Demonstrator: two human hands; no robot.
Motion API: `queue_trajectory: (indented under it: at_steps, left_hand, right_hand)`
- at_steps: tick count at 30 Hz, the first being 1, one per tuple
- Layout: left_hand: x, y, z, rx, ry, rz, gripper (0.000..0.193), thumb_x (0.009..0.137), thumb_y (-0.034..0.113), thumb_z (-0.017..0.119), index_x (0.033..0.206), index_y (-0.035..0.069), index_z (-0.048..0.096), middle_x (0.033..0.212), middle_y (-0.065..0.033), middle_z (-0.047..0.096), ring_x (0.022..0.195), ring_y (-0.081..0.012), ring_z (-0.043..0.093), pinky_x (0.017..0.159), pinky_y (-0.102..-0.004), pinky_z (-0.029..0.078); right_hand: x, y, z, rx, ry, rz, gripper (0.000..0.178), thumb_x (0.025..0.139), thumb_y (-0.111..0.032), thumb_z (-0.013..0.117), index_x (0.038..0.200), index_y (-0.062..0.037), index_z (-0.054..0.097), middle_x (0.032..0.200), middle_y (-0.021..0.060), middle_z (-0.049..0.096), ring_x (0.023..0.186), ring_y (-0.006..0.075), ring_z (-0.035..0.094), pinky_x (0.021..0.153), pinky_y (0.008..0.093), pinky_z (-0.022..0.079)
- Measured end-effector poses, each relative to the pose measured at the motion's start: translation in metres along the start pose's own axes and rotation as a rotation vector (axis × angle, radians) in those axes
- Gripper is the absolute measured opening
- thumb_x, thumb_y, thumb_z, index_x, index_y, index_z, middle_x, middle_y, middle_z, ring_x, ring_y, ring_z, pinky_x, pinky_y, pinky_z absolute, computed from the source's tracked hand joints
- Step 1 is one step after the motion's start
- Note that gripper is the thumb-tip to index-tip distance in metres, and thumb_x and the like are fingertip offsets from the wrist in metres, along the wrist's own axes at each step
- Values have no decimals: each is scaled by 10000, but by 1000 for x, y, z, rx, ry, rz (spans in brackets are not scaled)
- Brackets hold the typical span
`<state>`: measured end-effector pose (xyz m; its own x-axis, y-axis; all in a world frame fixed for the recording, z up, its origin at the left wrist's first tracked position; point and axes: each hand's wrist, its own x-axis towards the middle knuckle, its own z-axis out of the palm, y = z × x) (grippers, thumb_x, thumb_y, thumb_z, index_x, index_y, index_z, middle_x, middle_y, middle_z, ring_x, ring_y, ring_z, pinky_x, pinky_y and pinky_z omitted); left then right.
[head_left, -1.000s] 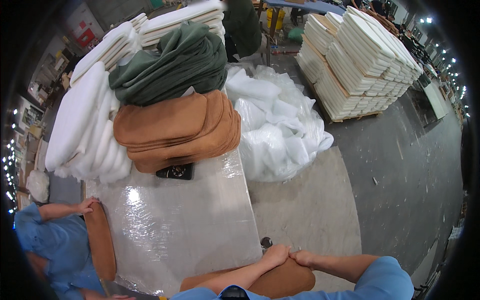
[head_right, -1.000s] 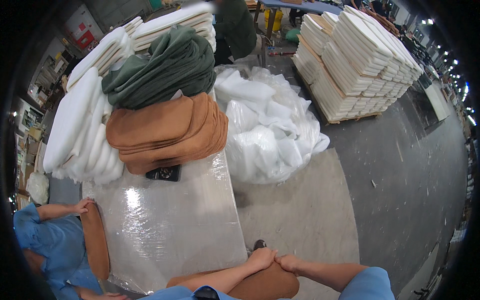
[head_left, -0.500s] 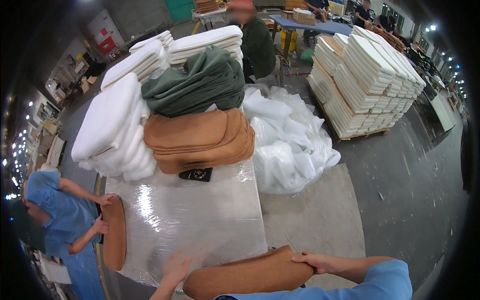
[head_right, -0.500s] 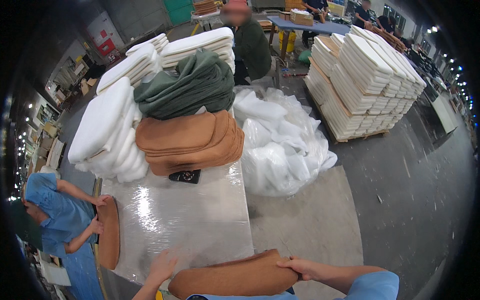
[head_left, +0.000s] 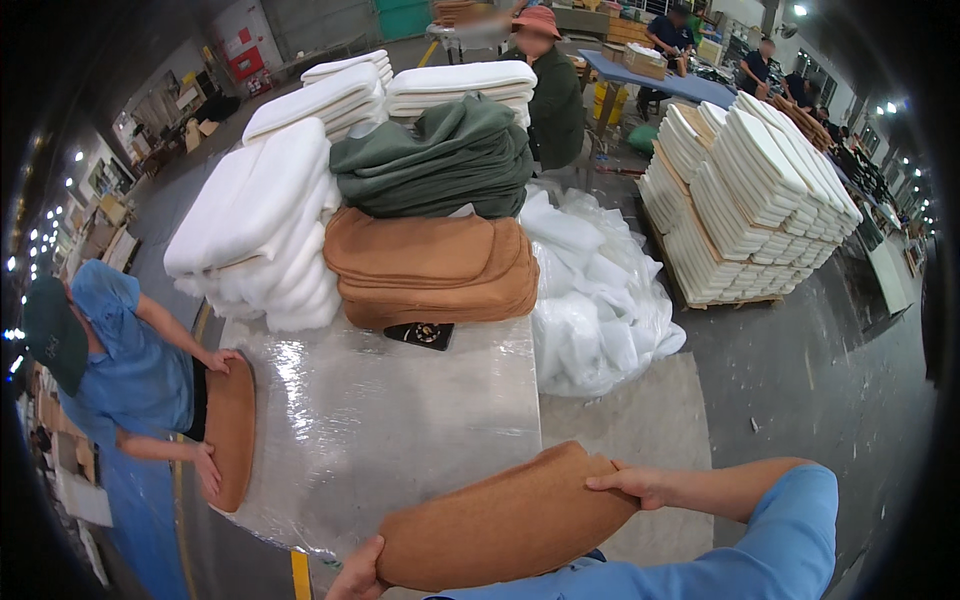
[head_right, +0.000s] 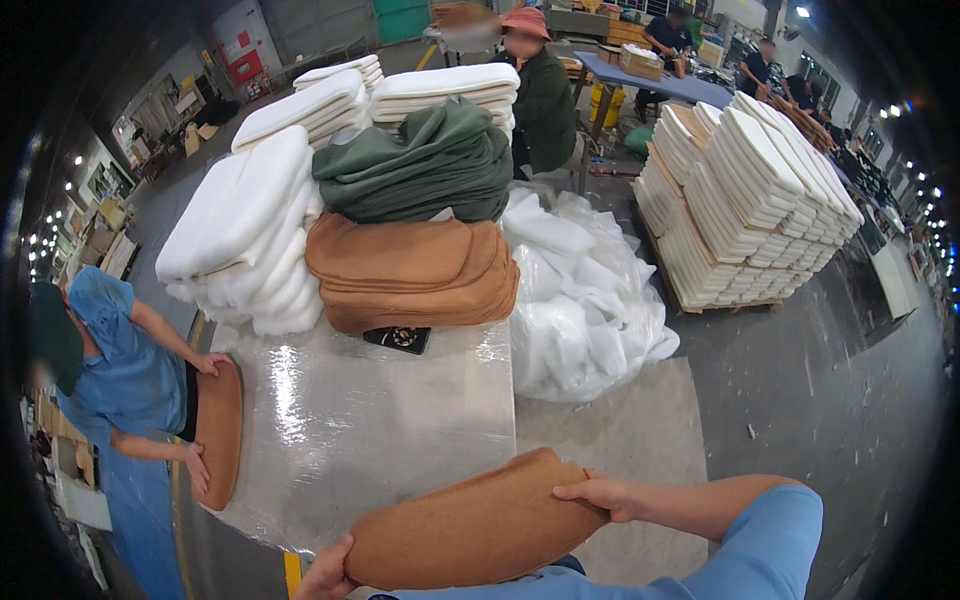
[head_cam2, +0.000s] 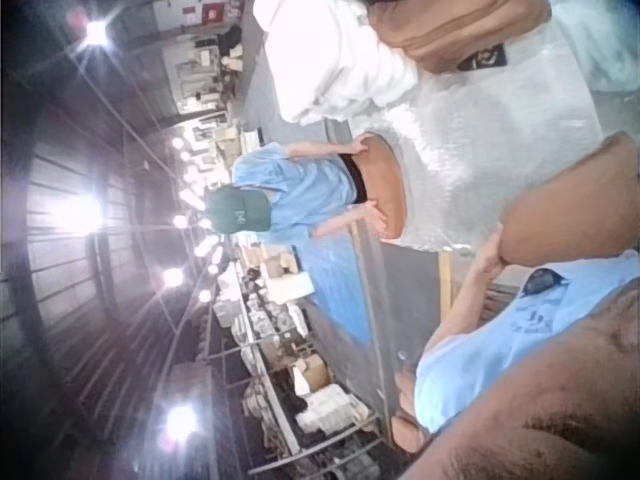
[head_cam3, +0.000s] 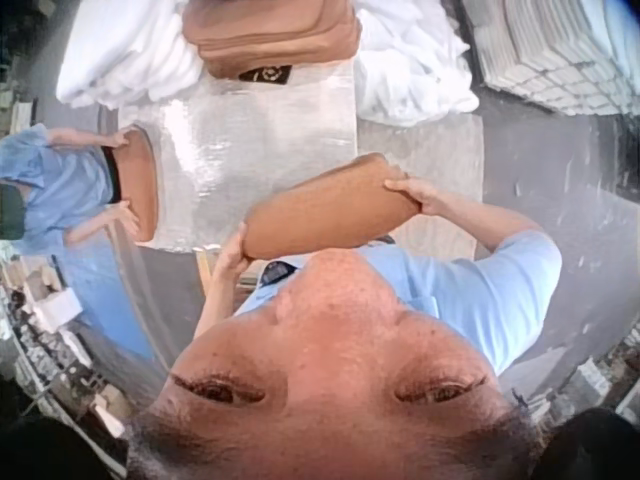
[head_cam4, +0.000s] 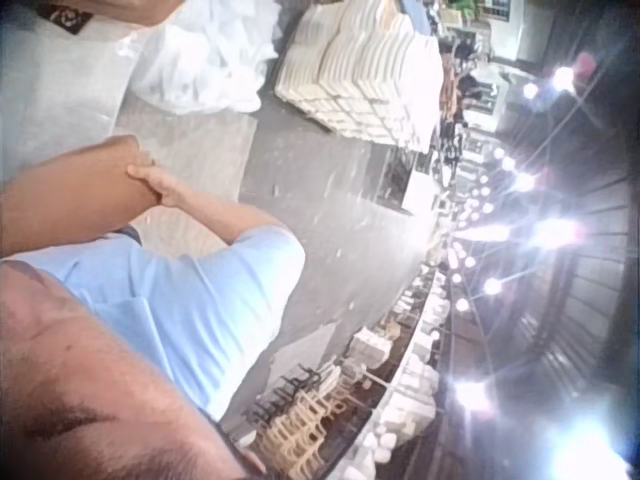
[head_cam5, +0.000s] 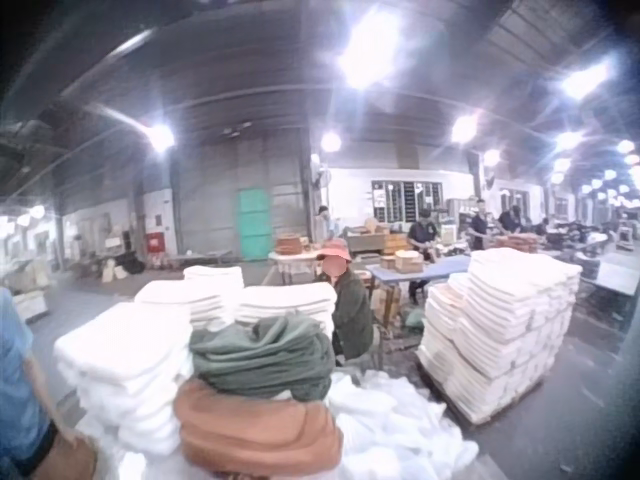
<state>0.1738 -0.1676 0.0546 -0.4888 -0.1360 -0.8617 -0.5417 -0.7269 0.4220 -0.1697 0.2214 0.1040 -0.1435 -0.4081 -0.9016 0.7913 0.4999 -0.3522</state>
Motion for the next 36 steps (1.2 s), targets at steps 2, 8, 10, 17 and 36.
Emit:
queue_trajectory:
  at_steps: [2,8,10,17,36]
  left_hand:
    - [8,-15,0,-8,70,-17,569,1099,497,472,1454,61,557,1371,-132,657,1259,-253,636,991,-467,573]
    - [27,-7,15,185,144,-27,577,1095,468,492,1488,47,507,1385,-136,634,1258,-263,626,1022,-445,551]
    - [32,3,23,223,169,1,579,1089,464,504,1488,44,508,1385,-136,634,1258,-263,625,1026,-442,547]
    - [44,35,43,292,232,39,588,1069,450,547,1486,37,510,1385,-136,635,1259,-265,622,1037,-430,536]
    - [55,49,54,313,290,52,629,1015,412,662,1480,16,515,1384,-137,635,1260,-268,612,1068,-399,506]
  right_hand:
    - [15,-6,0,-92,43,35,678,982,-378,738,1525,-129,416,1493,71,546,1341,229,553,1096,439,476]
    - [56,-29,-3,-331,139,231,571,1074,-479,544,1489,-89,502,1450,111,597,1311,249,581,1074,446,481]
    - [84,-12,-17,-390,183,274,582,1086,-511,487,1473,-79,536,1426,126,619,1298,265,594,1068,449,483]
    - [130,-12,-33,-679,282,285,613,1097,-531,429,1399,-41,642,1366,153,667,1261,291,629,1049,431,498]
    - [176,-23,-34,-826,201,201,536,1095,-446,413,1353,-53,671,1314,185,692,1255,317,634,1064,451,481]
